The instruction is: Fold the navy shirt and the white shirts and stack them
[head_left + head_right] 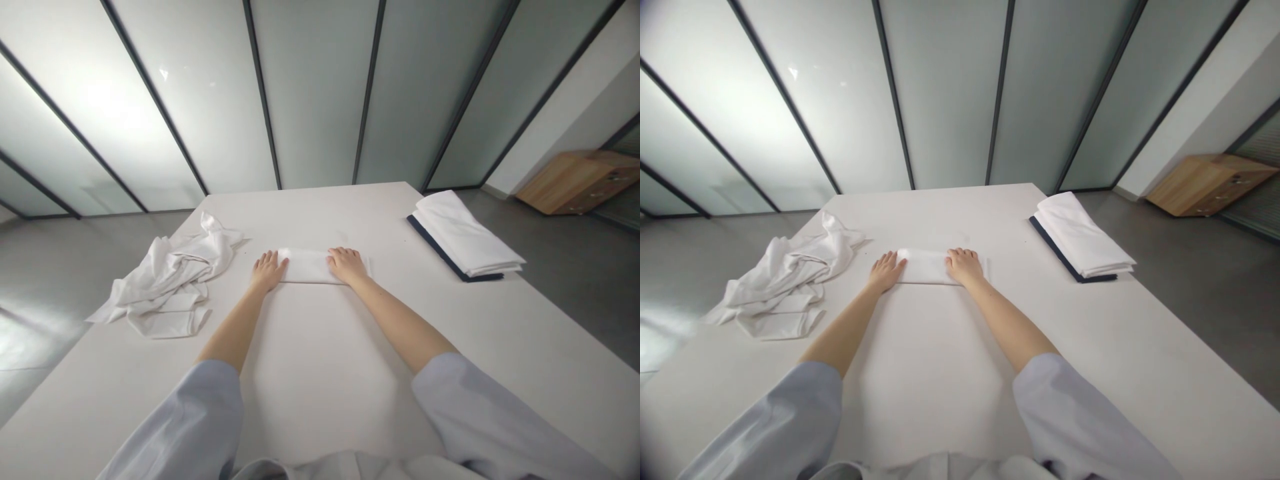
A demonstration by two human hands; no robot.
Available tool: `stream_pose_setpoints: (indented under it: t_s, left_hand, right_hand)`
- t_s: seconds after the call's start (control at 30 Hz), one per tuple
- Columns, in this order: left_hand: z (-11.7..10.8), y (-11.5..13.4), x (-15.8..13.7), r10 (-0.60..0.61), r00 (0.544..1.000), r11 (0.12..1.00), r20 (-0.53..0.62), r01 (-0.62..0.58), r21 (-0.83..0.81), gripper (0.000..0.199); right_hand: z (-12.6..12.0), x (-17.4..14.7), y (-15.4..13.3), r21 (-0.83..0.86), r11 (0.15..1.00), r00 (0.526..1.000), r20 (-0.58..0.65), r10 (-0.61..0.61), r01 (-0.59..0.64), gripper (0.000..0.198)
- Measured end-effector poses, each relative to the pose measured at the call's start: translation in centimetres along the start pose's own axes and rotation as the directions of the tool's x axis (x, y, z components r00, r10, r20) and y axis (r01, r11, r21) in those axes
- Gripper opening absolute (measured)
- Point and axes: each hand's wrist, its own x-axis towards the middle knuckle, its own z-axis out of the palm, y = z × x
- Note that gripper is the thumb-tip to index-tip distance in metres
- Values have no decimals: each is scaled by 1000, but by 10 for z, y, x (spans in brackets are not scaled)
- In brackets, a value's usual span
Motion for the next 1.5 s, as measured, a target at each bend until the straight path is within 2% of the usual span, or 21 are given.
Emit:
stream_pose_setpoints:
  t_s: [0.13,0.27,0.4,0.47,0.57,0.7,0.87,1.0,1.13,1.27,1.37,1.5]
  left_hand:
    - [-4,4,-1,-80,996,993,41,83,-89,64]
    - [-4,6,-8,-97,992,987,80,107,-121,63]
    - [-3,12,-16,-120,991,985,66,127,-119,62]
    - [-4,18,-18,-149,987,980,53,154,-122,62]
    - [-6,25,-19,-175,984,975,28,177,-134,63]
    - [-6,27,-22,-158,987,980,-11,155,-122,62]
    - [-4,22,-21,-137,990,987,-40,133,-94,61]
    - [-4,21,-22,-146,988,983,-52,138,-121,59]
    - [-6,23,-25,-141,988,981,-61,131,-145,58]
    - [-7,24,-27,-143,988,979,-62,131,-158,57]
    - [-7,23,-26,-154,987,975,-52,144,-167,58]
    - [-4,20,-24,-146,988,975,-57,134,-180,60]
  right_hand:
    - [-6,-9,15,-25,991,991,-8,132,-132,44]
    - [-19,-20,40,-67,974,975,32,221,-219,52]
    - [-35,-21,59,-42,966,942,213,260,-257,69]
    - [-41,-17,64,24,967,912,338,232,-255,69]
    - [-44,-11,63,172,962,872,477,108,-213,56]
    - [-43,-11,55,267,936,836,547,50,-230,42]
    - [-49,-14,49,268,939,871,487,62,-216,40]
    - [-55,-14,62,243,945,888,451,88,-217,39]
    - [-53,-20,96,114,934,890,362,277,-338,42]
    - [-54,-32,140,-79,877,861,166,481,-474,49]
    - [-64,-42,165,-166,863,865,83,495,-478,47]
    - [-90,-46,181,-228,864,886,9,463,-449,48]
